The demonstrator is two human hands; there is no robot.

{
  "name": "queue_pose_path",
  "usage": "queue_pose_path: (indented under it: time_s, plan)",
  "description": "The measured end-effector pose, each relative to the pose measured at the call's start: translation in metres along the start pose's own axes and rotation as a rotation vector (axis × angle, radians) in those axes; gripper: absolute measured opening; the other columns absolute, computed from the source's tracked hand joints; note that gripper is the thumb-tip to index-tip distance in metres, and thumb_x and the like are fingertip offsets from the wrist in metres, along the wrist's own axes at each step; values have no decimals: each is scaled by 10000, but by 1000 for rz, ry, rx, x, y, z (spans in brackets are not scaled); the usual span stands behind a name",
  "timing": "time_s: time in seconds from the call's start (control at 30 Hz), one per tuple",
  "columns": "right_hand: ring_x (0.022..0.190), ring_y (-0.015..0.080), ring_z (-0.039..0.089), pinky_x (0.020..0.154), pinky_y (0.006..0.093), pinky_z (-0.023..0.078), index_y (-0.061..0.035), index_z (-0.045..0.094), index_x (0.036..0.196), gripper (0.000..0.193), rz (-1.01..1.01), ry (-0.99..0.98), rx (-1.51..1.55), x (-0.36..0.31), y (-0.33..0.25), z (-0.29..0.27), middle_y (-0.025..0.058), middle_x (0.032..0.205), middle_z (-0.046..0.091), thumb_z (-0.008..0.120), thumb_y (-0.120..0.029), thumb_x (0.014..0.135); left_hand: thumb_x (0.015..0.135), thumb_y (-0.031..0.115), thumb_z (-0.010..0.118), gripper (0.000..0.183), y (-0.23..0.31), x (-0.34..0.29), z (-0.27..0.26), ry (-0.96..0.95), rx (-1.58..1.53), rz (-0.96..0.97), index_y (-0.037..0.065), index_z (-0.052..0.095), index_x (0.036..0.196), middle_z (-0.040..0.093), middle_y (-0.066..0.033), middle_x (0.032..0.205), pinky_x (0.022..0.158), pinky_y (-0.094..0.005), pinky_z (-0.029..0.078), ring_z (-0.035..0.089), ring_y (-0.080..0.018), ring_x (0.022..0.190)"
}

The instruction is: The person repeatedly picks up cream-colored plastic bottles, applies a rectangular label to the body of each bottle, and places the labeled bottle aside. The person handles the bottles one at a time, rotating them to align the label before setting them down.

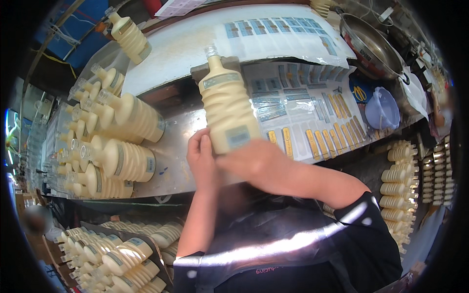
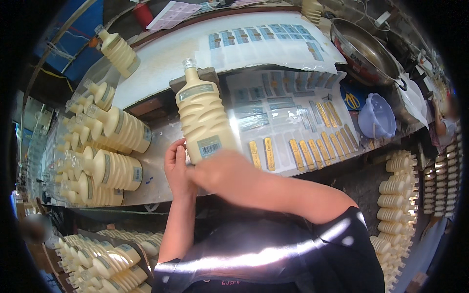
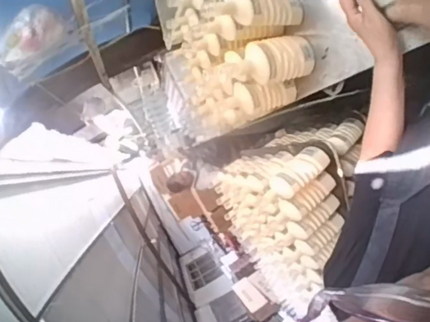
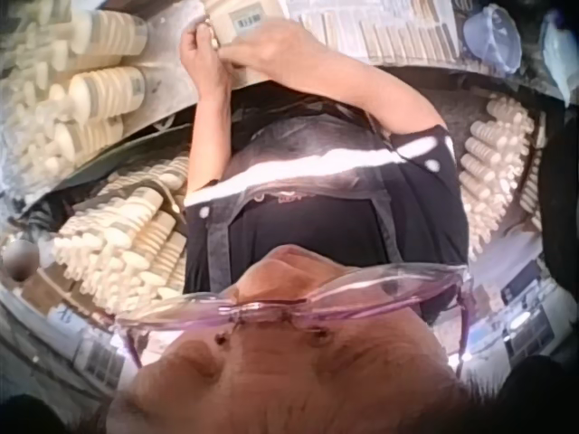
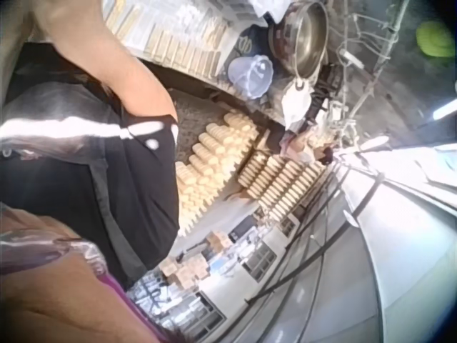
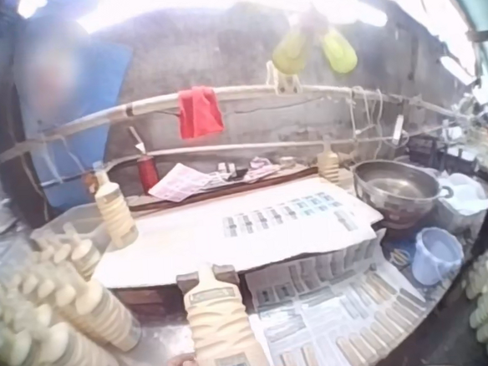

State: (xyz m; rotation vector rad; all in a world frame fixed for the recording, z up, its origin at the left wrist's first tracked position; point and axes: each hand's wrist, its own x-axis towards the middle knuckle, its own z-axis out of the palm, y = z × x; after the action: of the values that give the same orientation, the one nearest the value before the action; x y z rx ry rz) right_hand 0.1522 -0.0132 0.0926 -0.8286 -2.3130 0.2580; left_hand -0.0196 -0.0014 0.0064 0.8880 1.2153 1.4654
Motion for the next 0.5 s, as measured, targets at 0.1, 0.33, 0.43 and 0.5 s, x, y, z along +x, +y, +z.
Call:
queue_pose_path:
  time_s: [0.1, 0.33, 0.43, 0.5]
  plan:
    - [752, 304, 668, 661, 421, 523, -72, 641, 958, 213, 172, 124, -68, 15, 18, -8, 77, 812, 641, 704, -49, 756, 1075, 140, 517, 237, 12, -8, 3, -16, -44, -19, 18, 668, 1210, 627, -43, 1098, 972, -302, 445, 568, -130, 1027]
    - [743, 276, 679, 676, 397, 529, -98, 690, 1005, 214, -51, 131, -44, 0, 7, 1, 68, 844, 681, 685, -84, 792, 1110, 208, 409, 351, 10, -9, 0, -74, -11, -16, -26, 597, 1293, 637, -115, 1244, 1023, -329, 461, 586, -178, 1160]
    - [728, 312, 692, 655, 416, 545, -104, 700, 1021, 248, 166, 330, 21, -8, 33, -1, 86, 843, 710, 735, -54, 781, 1100, 266, 419, 401, 11, -16, 5, -62, 183, 97, -23, 570, 1332, 593, -146, 1309, 1083, -374, 415, 541, -224, 1232]
    - [761, 300, 706, 689, 401, 554, -100, 701, 1017, 264, 206, 448, -159, -15, 43, -5, 84, 890, 721, 746, -39, 763, 1078, 306, 439, 451, -6, -14, 4, -13, 362, 225, -20, 530, 1375, 547, -174, 1358, 1122, -420, 360, 490, -278, 1283]
